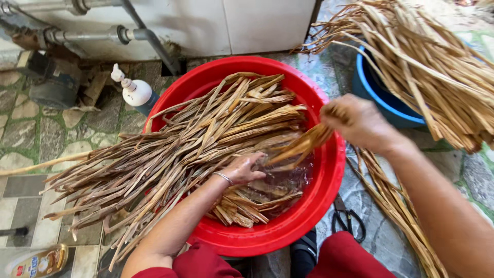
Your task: The person sits on a tiled floor and processes long, dried plant strips. They repeatedly pick up strips from a red basin, pull them apart by hand, and place the separated pieces into a blue basin. A pair of scissors is visible on the floor but is not used during the clip.
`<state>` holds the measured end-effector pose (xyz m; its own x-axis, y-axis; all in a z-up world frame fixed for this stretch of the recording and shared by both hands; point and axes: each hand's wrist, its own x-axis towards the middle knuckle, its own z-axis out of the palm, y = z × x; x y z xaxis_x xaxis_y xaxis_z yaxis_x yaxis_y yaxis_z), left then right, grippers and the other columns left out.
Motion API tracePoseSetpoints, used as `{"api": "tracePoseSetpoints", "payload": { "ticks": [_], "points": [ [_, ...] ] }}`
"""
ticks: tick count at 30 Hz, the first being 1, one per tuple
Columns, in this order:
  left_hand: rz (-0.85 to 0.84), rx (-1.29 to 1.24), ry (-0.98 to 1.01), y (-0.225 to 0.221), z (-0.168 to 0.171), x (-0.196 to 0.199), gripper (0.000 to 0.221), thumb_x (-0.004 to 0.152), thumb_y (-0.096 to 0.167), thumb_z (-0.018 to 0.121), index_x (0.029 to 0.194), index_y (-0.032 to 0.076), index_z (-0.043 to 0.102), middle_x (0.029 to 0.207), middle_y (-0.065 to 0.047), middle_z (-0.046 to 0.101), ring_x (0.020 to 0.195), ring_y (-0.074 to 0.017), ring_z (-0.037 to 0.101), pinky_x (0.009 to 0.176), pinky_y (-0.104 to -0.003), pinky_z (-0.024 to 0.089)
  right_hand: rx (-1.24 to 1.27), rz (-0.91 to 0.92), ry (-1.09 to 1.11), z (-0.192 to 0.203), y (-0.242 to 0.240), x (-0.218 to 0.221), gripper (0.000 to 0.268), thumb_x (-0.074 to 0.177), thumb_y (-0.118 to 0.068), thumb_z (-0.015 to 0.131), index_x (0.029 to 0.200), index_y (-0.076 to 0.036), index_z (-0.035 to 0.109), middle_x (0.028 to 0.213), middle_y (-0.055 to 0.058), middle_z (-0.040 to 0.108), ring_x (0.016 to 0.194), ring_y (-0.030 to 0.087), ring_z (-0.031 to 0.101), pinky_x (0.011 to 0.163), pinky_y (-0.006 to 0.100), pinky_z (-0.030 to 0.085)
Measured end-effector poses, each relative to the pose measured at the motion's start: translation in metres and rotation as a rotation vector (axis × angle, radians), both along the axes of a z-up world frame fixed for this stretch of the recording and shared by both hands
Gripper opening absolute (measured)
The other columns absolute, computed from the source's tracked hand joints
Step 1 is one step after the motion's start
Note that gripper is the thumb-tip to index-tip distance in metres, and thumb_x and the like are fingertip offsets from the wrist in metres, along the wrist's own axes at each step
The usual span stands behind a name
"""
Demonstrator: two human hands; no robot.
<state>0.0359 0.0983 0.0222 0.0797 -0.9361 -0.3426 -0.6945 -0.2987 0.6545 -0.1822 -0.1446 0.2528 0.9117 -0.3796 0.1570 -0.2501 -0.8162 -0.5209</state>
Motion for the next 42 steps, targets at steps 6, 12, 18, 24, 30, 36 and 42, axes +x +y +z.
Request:
{"api": "tracePoseSetpoints", "payload": {
  "ticks": [6, 12, 18, 24, 30, 36, 42],
  "points": [
    [0.107, 0.226, -0.182, 0.007, 0.063, -0.016, 0.114, 0.075, 0.045, 0.088, 0.162, 0.023, 0.018, 0.163, -0.007, 0.024, 0.149, -0.0285, 0.027, 0.117, -0.060, 0.018, 0.400, -0.281, -0.382, 0.114, -0.009, -0.069, 0.019, 0.107, -0.019, 0.071, 0.115, -0.003, 0.068, 0.082, 0.004, 0.067, 0.064, 0.007, 0.062, 0.056, 0.027, 0.053],
    [0.250, -0.292, -0.347, -0.003, 0.043, -0.005, 0.086, 0.079, 0.037, 0.084, 0.150, 0.013, 0.041, 0.152, -0.018, 0.048, 0.140, -0.0360, 0.046, 0.114, -0.050, 0.040, 0.327, -0.539, -0.661, 0.117, -0.052, -0.186, 0.016, 0.110, -0.019, 0.064, 0.111, -0.004, 0.063, 0.087, 0.003, 0.067, 0.065, 0.011, 0.066, 0.062, 0.028, 0.057],
    [0.238, -0.307, -0.385, 0.001, 0.030, 0.008, 0.080, 0.077, 0.035, 0.084, 0.142, 0.009, 0.047, 0.146, -0.020, 0.053, 0.134, -0.0371, 0.050, 0.108, -0.052, 0.042, 0.495, -0.895, -0.978, 0.017, -0.077, -0.416, 0.016, 0.114, -0.018, 0.063, 0.118, -0.002, 0.059, 0.096, 0.008, 0.067, 0.072, 0.017, 0.069, 0.068, 0.033, 0.062],
    [0.181, -0.096, -0.485, 0.012, 0.017, 0.004, 0.070, 0.078, 0.037, 0.080, 0.140, 0.018, 0.055, 0.136, -0.010, 0.061, 0.128, -0.0316, 0.057, 0.099, -0.053, 0.047, 0.871, -1.187, -1.264, -0.156, -0.018, -0.567, 0.018, 0.119, -0.016, 0.061, 0.125, -0.001, 0.054, 0.105, 0.013, 0.068, 0.078, 0.023, 0.072, 0.075, 0.038, 0.067],
    [0.081, -0.227, -0.557, 0.024, -0.008, 0.011, 0.065, 0.078, 0.041, 0.078, 0.135, 0.016, 0.060, 0.144, -0.012, 0.058, 0.134, -0.0334, 0.054, 0.106, -0.055, 0.044, 1.199, -1.541, -1.393, -0.288, 0.075, -0.599, 0.023, 0.107, -0.020, 0.058, 0.120, -0.002, 0.052, 0.112, 0.023, 0.066, 0.079, 0.031, 0.075, 0.075, 0.043, 0.066],
    [0.061, 0.019, -0.538, 0.025, -0.015, 0.009, 0.058, 0.084, 0.042, 0.075, 0.136, 0.020, 0.063, 0.148, -0.009, 0.057, 0.139, -0.0301, 0.051, 0.107, -0.063, 0.039, 1.178, -1.659, -1.133, -0.313, 0.108, -0.614, 0.026, 0.103, -0.028, 0.068, 0.119, -0.009, 0.061, 0.107, 0.016, 0.067, 0.085, 0.029, 0.069, 0.076, 0.048, 0.062],
    [0.042, 0.120, -0.554, 0.026, -0.022, 0.006, 0.059, 0.085, 0.043, 0.073, 0.139, 0.023, 0.061, 0.150, -0.005, 0.056, 0.133, -0.0252, 0.057, 0.110, -0.060, 0.041, 0.481, -1.923, -0.090, -0.327, 0.125, -0.602, 0.055, 0.088, -0.041, 0.079, 0.128, -0.009, 0.059, 0.113, 0.019, 0.067, 0.107, 0.041, 0.063, 0.095, 0.064, 0.046]
  ]
}}
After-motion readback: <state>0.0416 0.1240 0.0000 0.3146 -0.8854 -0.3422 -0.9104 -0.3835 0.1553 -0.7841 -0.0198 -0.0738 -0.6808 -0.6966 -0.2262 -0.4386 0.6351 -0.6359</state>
